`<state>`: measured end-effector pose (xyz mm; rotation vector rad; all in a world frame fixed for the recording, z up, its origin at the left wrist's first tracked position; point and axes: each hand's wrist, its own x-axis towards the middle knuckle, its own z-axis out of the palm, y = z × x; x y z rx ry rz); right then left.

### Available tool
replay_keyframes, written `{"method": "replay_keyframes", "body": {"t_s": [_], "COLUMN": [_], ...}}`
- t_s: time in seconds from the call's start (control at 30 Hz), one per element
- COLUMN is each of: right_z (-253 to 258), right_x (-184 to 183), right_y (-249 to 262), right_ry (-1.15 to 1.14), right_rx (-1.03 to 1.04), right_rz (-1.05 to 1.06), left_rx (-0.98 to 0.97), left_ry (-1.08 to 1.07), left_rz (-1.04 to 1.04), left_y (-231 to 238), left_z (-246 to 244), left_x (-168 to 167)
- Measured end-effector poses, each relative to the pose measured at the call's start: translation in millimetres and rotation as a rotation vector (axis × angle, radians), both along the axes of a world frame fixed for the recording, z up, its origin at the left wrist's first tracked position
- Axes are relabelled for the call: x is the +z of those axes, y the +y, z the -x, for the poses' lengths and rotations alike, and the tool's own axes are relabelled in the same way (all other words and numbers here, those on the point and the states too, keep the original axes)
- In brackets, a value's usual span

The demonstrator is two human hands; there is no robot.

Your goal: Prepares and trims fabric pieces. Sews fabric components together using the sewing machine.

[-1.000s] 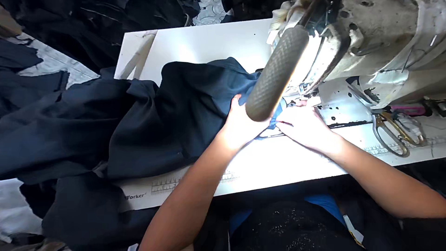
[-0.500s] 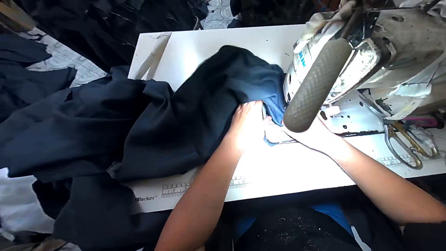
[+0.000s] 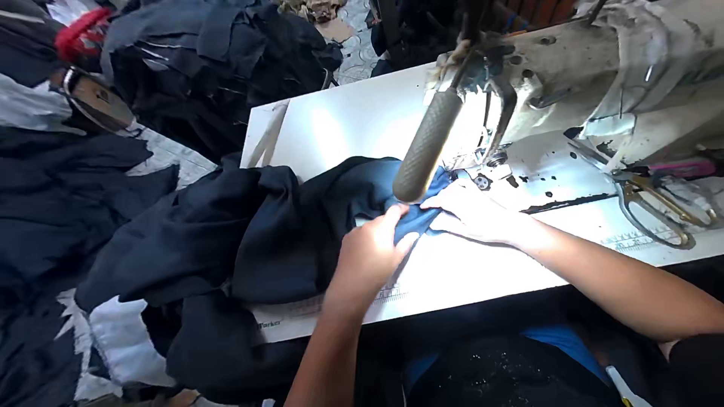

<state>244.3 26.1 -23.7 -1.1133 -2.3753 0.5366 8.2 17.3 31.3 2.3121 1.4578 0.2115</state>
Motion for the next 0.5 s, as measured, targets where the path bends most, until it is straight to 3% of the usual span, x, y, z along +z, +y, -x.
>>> {"method": "replay_keyframes", "body": {"t_s": [0.1,0.17,0.23,0.3,0.33,0.43,0.5], "right_z": [3,3,3,0,-2,1,5], "right_x": [-5,-4,-3,-5,-6,-11,-18], "right_y": [2,-4,-10,-16,-22,-50,-74], "right_ry": [0.027,0.067,0.128,0.169,0.184,0.221,0.256], "right_rx": [0.017,0.025,0.019,0.005,-0.013,-0.131,-0.237], "right_rz": [-0.069,-0.107,-0.185,-0.267,-0.320,-0.416,-0.374], "left_rx": [-0.022,-0.059,-0.058,-0.044,-0.069,-0.295,-0.518], "left_ry": [-0.144,-0.456,-0.756,-0.847,-0.816,-0.610,-0.434], "left_rz": [-0.156,-0.022,0.253,0.361,0.260,-0.407,-0.547], "left_y": [-11,-5,0,-2,-6,-8,3], "left_z": [-2,1,-2,-12,-18,-40,-52], "left_x": [-19,-27,-28,-27,-27,-30,-26]}}
